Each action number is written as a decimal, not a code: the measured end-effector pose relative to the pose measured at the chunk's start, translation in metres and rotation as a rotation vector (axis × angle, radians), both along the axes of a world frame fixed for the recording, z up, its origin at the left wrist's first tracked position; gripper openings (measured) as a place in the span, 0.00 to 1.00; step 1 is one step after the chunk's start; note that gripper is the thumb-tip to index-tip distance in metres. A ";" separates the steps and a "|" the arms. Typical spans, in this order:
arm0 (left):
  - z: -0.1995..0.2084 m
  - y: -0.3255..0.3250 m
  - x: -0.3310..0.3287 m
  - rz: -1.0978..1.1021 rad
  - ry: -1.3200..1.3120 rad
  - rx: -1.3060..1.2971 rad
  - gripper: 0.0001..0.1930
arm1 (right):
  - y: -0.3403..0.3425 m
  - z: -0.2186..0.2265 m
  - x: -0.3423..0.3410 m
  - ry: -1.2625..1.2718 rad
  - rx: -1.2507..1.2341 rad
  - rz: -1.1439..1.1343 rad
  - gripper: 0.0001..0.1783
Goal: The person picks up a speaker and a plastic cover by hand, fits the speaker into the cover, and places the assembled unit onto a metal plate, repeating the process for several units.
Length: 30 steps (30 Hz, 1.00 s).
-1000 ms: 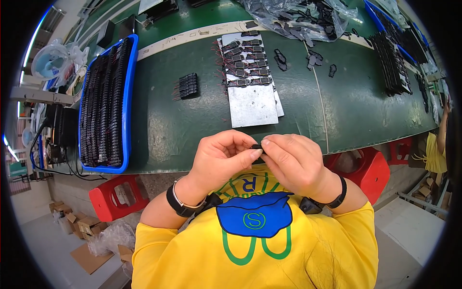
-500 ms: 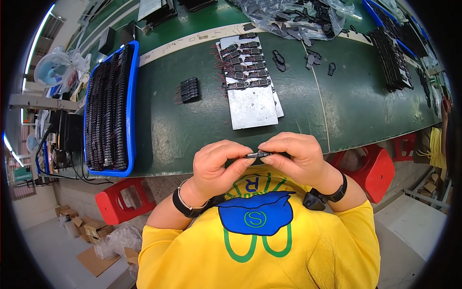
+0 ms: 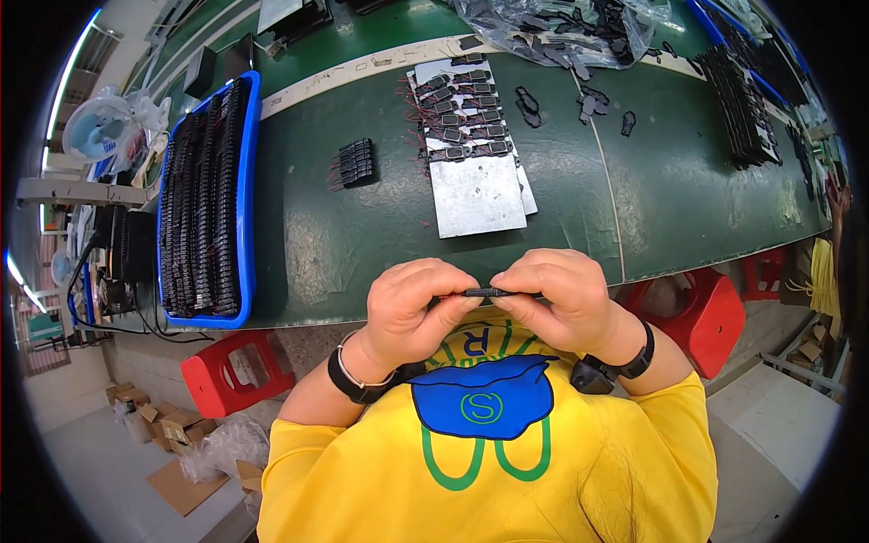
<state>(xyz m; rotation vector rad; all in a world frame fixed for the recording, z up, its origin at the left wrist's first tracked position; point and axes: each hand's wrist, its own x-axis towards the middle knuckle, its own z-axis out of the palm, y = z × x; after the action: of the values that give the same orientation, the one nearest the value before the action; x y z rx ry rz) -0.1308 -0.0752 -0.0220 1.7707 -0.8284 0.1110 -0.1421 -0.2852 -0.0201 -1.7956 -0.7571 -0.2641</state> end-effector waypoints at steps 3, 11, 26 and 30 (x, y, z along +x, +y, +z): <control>-0.008 -0.004 -0.007 -0.002 0.391 -0.208 0.05 | 0.001 0.002 0.001 -0.013 -0.006 0.009 0.09; 0.009 -0.003 0.012 -0.049 1.079 -0.337 0.05 | 0.003 -0.004 0.002 1.069 0.563 0.091 0.06; 0.012 -0.003 0.020 -0.147 1.432 -0.380 0.16 | 0.002 -0.009 -0.001 1.554 1.044 0.360 0.06; 0.011 -0.002 0.018 -0.135 1.456 -0.432 0.16 | 0.005 -0.010 -0.001 1.554 1.060 0.318 0.06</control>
<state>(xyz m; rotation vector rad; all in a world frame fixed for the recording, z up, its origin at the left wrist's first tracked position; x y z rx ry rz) -0.1131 -0.0772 -0.0110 0.9559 0.1668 -0.9197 -0.1434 -0.2804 -0.0297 -0.4544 0.2702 0.7680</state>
